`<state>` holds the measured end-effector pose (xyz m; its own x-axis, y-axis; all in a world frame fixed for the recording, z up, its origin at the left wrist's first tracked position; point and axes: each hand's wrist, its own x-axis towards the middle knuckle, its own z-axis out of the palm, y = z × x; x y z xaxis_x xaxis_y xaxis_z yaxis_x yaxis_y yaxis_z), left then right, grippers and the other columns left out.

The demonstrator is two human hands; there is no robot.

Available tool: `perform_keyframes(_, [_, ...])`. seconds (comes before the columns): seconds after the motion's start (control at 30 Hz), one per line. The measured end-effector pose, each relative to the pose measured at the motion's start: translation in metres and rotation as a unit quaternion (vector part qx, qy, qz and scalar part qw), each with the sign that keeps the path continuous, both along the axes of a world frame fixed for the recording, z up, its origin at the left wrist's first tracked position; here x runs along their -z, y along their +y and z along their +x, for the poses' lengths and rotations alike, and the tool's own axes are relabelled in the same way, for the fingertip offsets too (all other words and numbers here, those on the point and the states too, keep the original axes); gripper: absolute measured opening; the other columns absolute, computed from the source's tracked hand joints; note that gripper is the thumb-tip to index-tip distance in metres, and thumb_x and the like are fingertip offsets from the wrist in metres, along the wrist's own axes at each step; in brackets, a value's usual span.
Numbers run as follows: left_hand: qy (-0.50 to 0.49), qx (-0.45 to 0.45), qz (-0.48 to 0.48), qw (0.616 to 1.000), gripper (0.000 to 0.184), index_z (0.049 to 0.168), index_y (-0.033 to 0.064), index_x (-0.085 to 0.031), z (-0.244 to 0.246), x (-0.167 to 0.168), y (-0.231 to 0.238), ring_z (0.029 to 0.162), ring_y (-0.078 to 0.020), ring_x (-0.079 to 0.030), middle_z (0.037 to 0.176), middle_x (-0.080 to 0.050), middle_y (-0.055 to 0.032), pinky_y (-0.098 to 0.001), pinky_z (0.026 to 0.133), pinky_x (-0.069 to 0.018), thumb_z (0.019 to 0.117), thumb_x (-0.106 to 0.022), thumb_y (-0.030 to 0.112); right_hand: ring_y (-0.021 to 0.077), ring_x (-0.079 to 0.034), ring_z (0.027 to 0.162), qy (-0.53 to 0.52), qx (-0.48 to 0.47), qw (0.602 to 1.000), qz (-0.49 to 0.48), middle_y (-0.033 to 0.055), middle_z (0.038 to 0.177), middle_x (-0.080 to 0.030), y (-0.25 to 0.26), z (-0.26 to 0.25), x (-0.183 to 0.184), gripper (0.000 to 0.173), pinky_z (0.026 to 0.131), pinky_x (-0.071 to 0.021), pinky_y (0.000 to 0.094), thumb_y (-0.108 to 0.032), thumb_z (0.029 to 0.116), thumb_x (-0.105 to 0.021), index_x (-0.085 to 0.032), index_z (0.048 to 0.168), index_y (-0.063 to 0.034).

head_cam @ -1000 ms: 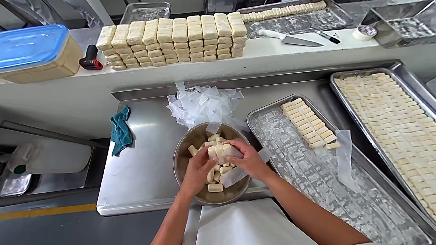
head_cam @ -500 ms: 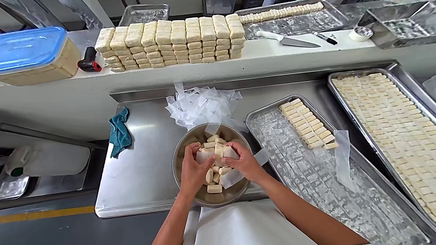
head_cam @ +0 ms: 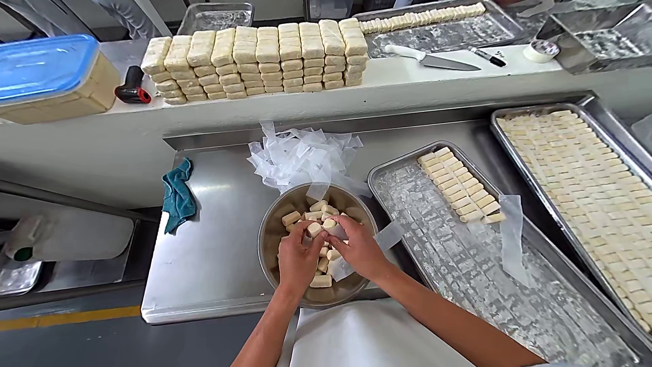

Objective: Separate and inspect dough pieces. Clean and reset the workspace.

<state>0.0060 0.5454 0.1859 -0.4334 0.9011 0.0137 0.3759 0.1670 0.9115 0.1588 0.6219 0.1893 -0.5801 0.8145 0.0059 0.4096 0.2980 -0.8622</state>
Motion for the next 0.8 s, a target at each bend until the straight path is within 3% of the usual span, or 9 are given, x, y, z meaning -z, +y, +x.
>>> perform_keyframes(0.1, [0.089,0.006,-0.028,0.996,0.038,0.121,0.0045,-0.065,-0.007,-0.003,0.001,0.062,-0.0166,-0.063,0.075,-0.066,-0.0042,-0.0411,0.060,-0.0548,0.0998,-0.058,0.036,0.0241,-0.071,0.092,-0.057,-0.032,0.997,0.037,0.0144,0.105,-0.072,0.007,0.004,-0.003,0.039,0.085,-0.0586,0.0429,-0.031,0.1045,-0.060,-0.065,0.129,-0.0015])
perform_keyframes(0.17, [0.155,0.024,-0.033,0.987,0.042,0.127,0.0042,-0.064,-0.016,0.001,0.002,0.053,-0.0182,-0.055,0.063,-0.057,-0.0026,-0.0422,0.053,-0.0495,0.1052,-0.048,0.036,0.0283,-0.071,0.100,-0.128,-0.060,0.987,0.081,0.0145,0.113,-0.072,0.015,0.009,0.001,0.038,0.090,-0.0576,0.0475,-0.028,0.1082,-0.052,-0.066,0.132,-0.0034])
perform_keyframes(0.27, [0.160,0.047,-0.076,0.983,0.038,0.135,0.0056,-0.061,-0.031,0.003,0.001,0.054,-0.0179,-0.053,0.062,-0.054,-0.0014,-0.0402,0.055,-0.0490,0.1045,-0.056,0.027,0.0302,-0.064,0.123,-0.167,-0.075,0.976,0.120,0.0136,0.140,-0.062,0.027,0.020,0.006,0.033,0.102,-0.0529,0.0497,-0.019,0.1061,-0.055,-0.066,0.135,-0.0068])
perform_keyframes(0.37, [0.130,0.039,-0.081,0.987,0.031,0.128,0.0084,-0.066,-0.038,0.007,-0.006,0.056,-0.0136,-0.052,0.065,-0.055,0.0000,-0.0347,0.055,-0.0482,0.1008,-0.064,0.024,0.0281,-0.056,0.134,-0.140,-0.118,0.980,0.085,0.0110,0.153,-0.052,0.029,0.034,0.001,0.035,0.109,-0.0477,0.0471,-0.020,0.1072,-0.053,-0.064,0.139,-0.0104])
perform_keyframes(0.43, [0.091,0.024,-0.056,0.994,0.028,0.123,0.0088,-0.068,-0.038,0.009,-0.011,0.054,-0.0089,-0.050,0.066,-0.055,0.0022,-0.0280,0.053,-0.0456,0.0986,-0.068,0.022,0.0228,-0.054,0.137,-0.105,-0.150,0.982,0.041,0.0074,0.152,-0.053,0.023,0.042,-0.005,0.036,0.113,-0.0452,0.0431,-0.019,0.1078,-0.051,-0.063,0.141,-0.0114])
perform_keyframes(0.5, [0.051,0.017,-0.049,0.997,0.027,0.121,0.0099,-0.068,-0.036,0.006,-0.011,0.055,-0.0056,-0.052,0.067,-0.057,0.0040,-0.0234,0.052,-0.0459,0.0976,-0.068,0.022,0.0162,-0.064,0.122,-0.037,-0.134,0.990,0.021,0.0066,0.135,-0.066,0.015,0.045,-0.009,0.033,0.105,-0.0511,0.0364,-0.016,0.1068,-0.052,-0.067,0.135,-0.0082])
perform_keyframes(0.57, [0.044,0.028,-0.066,0.996,0.026,0.124,0.0089,-0.067,-0.033,0.002,-0.009,0.068,-0.0101,-0.061,0.083,-0.066,-0.0009,-0.0296,0.063,-0.0532,0.1003,-0.063,0.020,0.0163,-0.070,0.098,-0.040,-0.107,0.992,0.062,0.0071,0.109,-0.073,0.014,0.039,-0.012,0.026,0.088,-0.0582,0.0365,-0.014,0.1033,-0.056,-0.074,0.120,-0.0062])
perform_keyframes(0.67, [0.048,0.054,-0.073,0.995,0.032,0.133,0.0047,-0.062,-0.033,0.002,-0.008,0.111,-0.0234,-0.066,0.125,-0.065,-0.0128,-0.0464,0.095,-0.0553,0.1036,-0.055,0.016,0.0259,-0.070,0.088,-0.161,-0.131,0.977,0.055,0.0103,0.096,-0.072,0.017,0.024,-0.017,0.018,0.080,-0.0566,0.0486,-0.016,0.1021,-0.061,-0.076,0.107,-0.0055])
perform_keyframes(0.8, [0.021,0.130,0.016,0.991,0.057,0.142,0.0120,-0.057,-0.029,-0.007,-0.007,0.131,-0.0190,-0.056,0.142,-0.059,-0.0065,-0.0457,0.107,-0.0487,0.0914,-0.070,0.034,0.0111,-0.065,0.078,-0.031,-0.082,0.995,0.043,0.0026,0.090,-0.069,0.013,0.019,-0.042,0.023,0.071,-0.0559,0.0313,-0.024,0.1032,-0.059,-0.075,0.103,-0.0078])
